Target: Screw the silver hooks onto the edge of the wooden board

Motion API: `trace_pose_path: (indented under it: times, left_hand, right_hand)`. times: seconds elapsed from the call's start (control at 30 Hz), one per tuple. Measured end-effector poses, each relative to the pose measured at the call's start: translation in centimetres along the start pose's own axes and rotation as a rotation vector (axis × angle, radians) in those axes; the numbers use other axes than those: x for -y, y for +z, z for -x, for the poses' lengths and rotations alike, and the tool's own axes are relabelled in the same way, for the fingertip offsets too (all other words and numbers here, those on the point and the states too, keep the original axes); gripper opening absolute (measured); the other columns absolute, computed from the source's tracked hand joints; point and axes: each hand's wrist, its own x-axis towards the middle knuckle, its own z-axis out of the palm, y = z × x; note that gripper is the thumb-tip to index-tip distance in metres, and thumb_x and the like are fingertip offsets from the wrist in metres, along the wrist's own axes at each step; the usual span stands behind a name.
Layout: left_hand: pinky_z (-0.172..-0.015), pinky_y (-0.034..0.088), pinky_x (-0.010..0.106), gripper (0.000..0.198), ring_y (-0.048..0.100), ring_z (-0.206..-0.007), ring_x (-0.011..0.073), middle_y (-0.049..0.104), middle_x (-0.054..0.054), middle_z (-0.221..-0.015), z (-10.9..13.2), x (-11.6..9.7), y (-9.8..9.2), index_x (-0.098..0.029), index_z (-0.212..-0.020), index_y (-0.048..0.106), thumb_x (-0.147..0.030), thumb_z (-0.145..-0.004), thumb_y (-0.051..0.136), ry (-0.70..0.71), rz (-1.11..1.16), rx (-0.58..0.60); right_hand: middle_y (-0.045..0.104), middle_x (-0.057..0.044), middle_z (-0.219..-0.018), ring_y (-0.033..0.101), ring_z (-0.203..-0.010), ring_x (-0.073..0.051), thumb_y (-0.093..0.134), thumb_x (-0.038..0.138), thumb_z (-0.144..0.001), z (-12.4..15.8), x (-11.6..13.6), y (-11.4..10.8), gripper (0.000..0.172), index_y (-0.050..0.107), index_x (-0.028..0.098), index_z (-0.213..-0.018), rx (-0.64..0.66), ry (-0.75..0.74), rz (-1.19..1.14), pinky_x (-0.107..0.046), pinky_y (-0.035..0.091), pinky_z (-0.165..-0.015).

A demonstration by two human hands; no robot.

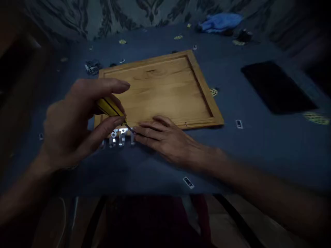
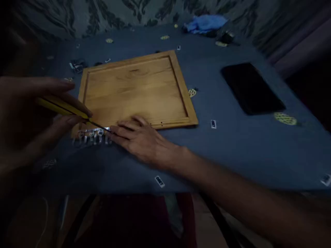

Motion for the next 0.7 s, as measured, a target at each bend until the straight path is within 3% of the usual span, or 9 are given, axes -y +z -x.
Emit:
trace_pose_path:
  times: [0.23, 0.4, 0.6, 0.7]
  left_hand:
    - [-0.077, 0.064, 0.041, 0.042, 0.078, -0.089, 0.0217, 0.076, 0.003, -0.111, 0.23, -0.01, 0.04, -0.026, -0.133, 0.066, -0.029, -0.092, 0.073, -0.005, -0.013, -0.021]
    - [-0.084, 0.062, 0.041, 0.043, 0.077, -0.093, 0.02, 0.075, 0.001, -0.121, 0.25, -0.08, 0.35, -0.026, -0.134, 0.065, -0.027, -0.092, 0.075, 0.016, -0.035, -0.039]
    - [-0.074, 0.062, 0.037, 0.06, 0.075, -0.085, 0.0202, 0.076, -0.001, -0.103, -0.19, 0.59, 0.62, -0.04, -0.142, 0.062, -0.024, -0.088, 0.08, 0.13, -0.095, -0.136]
    - [-0.076, 0.065, 0.034, 0.065, 0.077, -0.094, 0.0203, 0.077, -0.002, -0.114, -0.16, 0.39, 0.74, -0.039, -0.146, 0.059, -0.017, -0.088, 0.079, 0.181, -0.12, -0.154]
  right_hand:
    - [0.063, -0.012, -0.15, 0.053, -0.143, -0.027, 0.046, 0.01, -0.103, 0.19, 0.13, -0.39, 0.046, 0.056, 0.019, -0.147, 0.028, 0.038, -0.004, -0.053, 0.04, -0.116]
    - [0.062, -0.013, -0.151, 0.054, -0.142, -0.028, 0.048, 0.011, -0.103, 0.2, 0.03, -0.29, 0.046, 0.055, 0.016, -0.148, 0.013, 0.024, 0.011, -0.052, 0.041, -0.115]
    - [0.062, -0.011, -0.151, 0.053, -0.144, -0.027, 0.048, 0.012, -0.104, 0.2, 0.11, -0.35, 0.046, 0.055, 0.018, -0.149, 0.039, 0.041, 0.019, -0.052, 0.04, -0.116]
    - [0.062, -0.011, -0.151, 0.052, -0.144, -0.026, 0.047, 0.013, -0.105, 0.2, 0.13, -0.36, 0.045, 0.054, 0.018, -0.149, 0.033, 0.042, 0.023, -0.051, 0.039, -0.117]
